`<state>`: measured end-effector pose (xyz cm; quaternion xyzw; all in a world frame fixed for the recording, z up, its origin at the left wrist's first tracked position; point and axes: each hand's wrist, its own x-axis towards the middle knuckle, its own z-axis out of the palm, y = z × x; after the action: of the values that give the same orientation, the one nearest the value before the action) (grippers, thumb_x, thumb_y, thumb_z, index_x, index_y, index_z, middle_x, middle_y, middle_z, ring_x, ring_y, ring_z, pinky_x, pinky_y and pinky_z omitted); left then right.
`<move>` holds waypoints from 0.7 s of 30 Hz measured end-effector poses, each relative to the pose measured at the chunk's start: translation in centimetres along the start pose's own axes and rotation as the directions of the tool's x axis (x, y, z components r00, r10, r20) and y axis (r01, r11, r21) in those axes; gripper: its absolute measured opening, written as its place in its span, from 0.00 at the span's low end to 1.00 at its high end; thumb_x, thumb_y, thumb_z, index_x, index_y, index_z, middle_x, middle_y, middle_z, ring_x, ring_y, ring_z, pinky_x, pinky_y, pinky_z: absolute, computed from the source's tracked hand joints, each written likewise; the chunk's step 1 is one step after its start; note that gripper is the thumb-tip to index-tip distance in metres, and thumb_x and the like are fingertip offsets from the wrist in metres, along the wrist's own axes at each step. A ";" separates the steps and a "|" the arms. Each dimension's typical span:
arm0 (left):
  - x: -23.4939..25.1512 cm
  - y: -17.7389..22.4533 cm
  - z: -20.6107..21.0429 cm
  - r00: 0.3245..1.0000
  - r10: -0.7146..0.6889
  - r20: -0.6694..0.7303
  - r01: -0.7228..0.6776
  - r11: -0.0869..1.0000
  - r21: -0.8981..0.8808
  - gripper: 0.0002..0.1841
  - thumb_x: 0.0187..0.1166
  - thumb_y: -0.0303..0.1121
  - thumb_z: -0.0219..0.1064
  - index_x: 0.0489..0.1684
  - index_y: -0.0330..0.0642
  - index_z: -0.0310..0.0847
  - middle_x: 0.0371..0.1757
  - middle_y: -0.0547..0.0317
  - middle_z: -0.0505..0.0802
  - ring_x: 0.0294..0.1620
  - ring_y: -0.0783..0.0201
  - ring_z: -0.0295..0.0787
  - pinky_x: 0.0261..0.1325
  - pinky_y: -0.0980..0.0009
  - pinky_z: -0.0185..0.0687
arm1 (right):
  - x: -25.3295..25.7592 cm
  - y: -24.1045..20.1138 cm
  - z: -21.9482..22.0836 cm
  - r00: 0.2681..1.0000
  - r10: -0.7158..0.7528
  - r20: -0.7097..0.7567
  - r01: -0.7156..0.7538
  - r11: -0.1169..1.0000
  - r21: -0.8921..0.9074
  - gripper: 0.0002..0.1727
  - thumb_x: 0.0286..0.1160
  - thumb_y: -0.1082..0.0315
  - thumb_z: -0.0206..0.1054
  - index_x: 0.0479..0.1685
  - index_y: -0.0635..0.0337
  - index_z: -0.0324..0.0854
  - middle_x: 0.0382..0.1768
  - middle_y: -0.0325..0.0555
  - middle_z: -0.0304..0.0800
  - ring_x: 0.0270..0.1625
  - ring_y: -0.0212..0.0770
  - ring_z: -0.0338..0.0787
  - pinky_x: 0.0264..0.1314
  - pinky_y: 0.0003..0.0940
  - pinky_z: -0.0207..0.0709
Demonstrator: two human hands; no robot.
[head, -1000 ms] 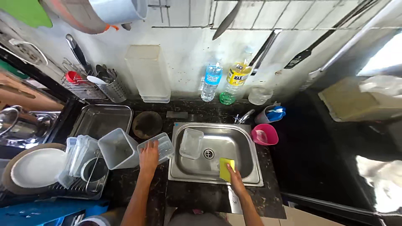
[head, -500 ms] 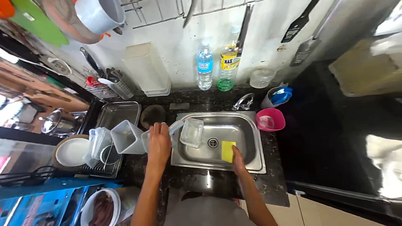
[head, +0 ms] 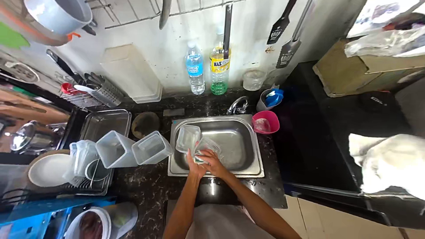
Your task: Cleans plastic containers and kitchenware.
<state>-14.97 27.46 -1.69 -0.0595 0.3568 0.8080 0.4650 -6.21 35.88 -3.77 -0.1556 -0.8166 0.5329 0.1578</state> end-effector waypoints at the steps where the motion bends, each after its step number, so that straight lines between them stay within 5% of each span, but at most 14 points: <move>1: 0.1 -0.1 -0.2 1.000 -0.012 0.010 0.012 0.998 -0.055 0.42 0.82 0.72 0.26 0.84 0.58 0.65 0.63 0.51 0.89 0.59 0.54 0.89 0.57 0.52 0.88 | 0.7 0.2 -0.5 1.000 -0.012 -0.006 0.011 0.999 -0.040 0.22 0.71 0.64 0.70 0.66 0.45 0.91 0.78 0.51 0.80 0.87 0.58 0.67 0.86 0.68 0.56; 4: 0.4 -1.2 -0.2 1.000 0.014 -0.018 -0.016 0.993 -0.117 0.35 0.86 0.64 0.30 0.82 0.57 0.64 0.62 0.53 0.89 0.58 0.56 0.88 0.55 0.53 0.87 | 2.2 0.3 -0.4 0.991 0.115 -0.070 -0.126 0.979 -0.163 0.20 0.69 0.62 0.71 0.62 0.47 0.93 0.76 0.52 0.81 0.81 0.60 0.72 0.80 0.64 0.63; 6: 0.9 -1.1 -0.3 0.992 0.086 -0.097 -0.095 0.992 -0.088 0.33 0.88 0.61 0.31 0.81 0.55 0.65 0.60 0.54 0.90 0.55 0.59 0.89 0.53 0.57 0.88 | 1.0 -0.5 0.0 0.996 0.074 0.052 -0.066 0.988 -0.137 0.19 0.72 0.66 0.69 0.61 0.53 0.92 0.73 0.54 0.84 0.80 0.59 0.75 0.83 0.64 0.63; 9: 1.0 -0.6 -1.6 0.990 0.132 -0.048 -0.133 0.991 -0.007 0.28 0.89 0.42 0.35 0.88 0.51 0.55 0.75 0.50 0.84 0.60 0.57 0.88 0.53 0.59 0.88 | -0.2 -0.6 -2.5 0.981 -0.008 0.194 0.050 0.976 -0.212 0.19 0.71 0.68 0.68 0.61 0.51 0.92 0.71 0.50 0.86 0.80 0.56 0.75 0.81 0.63 0.64; 12: 0.4 -0.6 -1.2 0.994 0.088 -0.072 -0.064 0.958 0.280 0.38 0.76 0.19 0.41 0.94 0.45 0.44 0.87 0.43 0.70 0.68 0.50 0.84 0.53 0.53 0.88 | 0.5 0.8 -4.3 0.996 0.092 0.000 -0.088 0.958 -0.274 0.21 0.72 0.67 0.67 0.64 0.52 0.91 0.73 0.56 0.83 0.79 0.61 0.74 0.79 0.65 0.63; 14: 0.0 -0.8 -0.6 0.999 0.051 -0.018 -0.042 0.939 0.341 0.42 0.72 0.15 0.47 0.95 0.43 0.41 0.89 0.41 0.64 0.73 0.45 0.81 0.58 0.45 0.87 | 1.4 1.8 -4.3 0.987 0.094 -0.128 -0.120 0.969 -0.218 0.22 0.73 0.66 0.66 0.67 0.54 0.89 0.74 0.58 0.81 0.78 0.63 0.74 0.79 0.65 0.64; 15: -0.2 -0.8 -0.3 0.999 0.043 0.003 -0.042 0.950 0.310 0.40 0.74 0.18 0.46 0.94 0.43 0.42 0.86 0.41 0.68 0.71 0.45 0.81 0.58 0.45 0.87 | 1.7 1.8 -4.3 0.994 0.062 -0.091 -0.079 0.977 -0.198 0.21 0.74 0.65 0.66 0.67 0.54 0.89 0.75 0.57 0.81 0.79 0.61 0.74 0.80 0.65 0.64; 17: -0.6 -0.1 -0.3 1.000 0.013 -0.015 -0.011 0.987 0.161 0.30 0.88 0.44 0.31 0.88 0.45 0.56 0.70 0.46 0.85 0.61 0.53 0.87 0.57 0.52 0.87 | 1.4 1.0 -4.3 0.995 -0.039 0.091 0.053 0.985 -0.162 0.20 0.74 0.65 0.66 0.64 0.52 0.90 0.75 0.53 0.82 0.79 0.56 0.75 0.81 0.62 0.63; 19: -0.4 0.8 -1.1 0.998 -0.057 -0.012 0.057 0.998 -0.024 0.48 0.81 0.71 0.19 0.77 0.44 0.71 0.58 0.48 0.92 0.55 0.54 0.90 0.55 0.53 0.88 | 0.8 0.6 -4.4 0.949 -0.180 0.259 0.193 0.981 -0.026 0.17 0.73 0.64 0.68 0.58 0.55 0.93 0.70 0.52 0.86 0.77 0.52 0.78 0.83 0.58 0.63; 21: 0.4 0.6 -2.5 0.996 -0.037 0.077 0.046 0.992 -0.117 0.57 0.74 0.79 0.18 0.78 0.41 0.73 0.60 0.46 0.93 0.57 0.53 0.92 0.58 0.55 0.89 | 0.1 0.3 -4.3 0.890 -0.276 0.362 0.254 0.961 0.107 0.16 0.70 0.65 0.69 0.53 0.60 0.94 0.65 0.54 0.89 0.75 0.52 0.81 0.84 0.56 0.65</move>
<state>-16.23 25.95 -3.42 -0.0643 0.2890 0.8197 0.4903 -4.47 39.54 -2.42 0.0661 -0.8296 0.5493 0.0750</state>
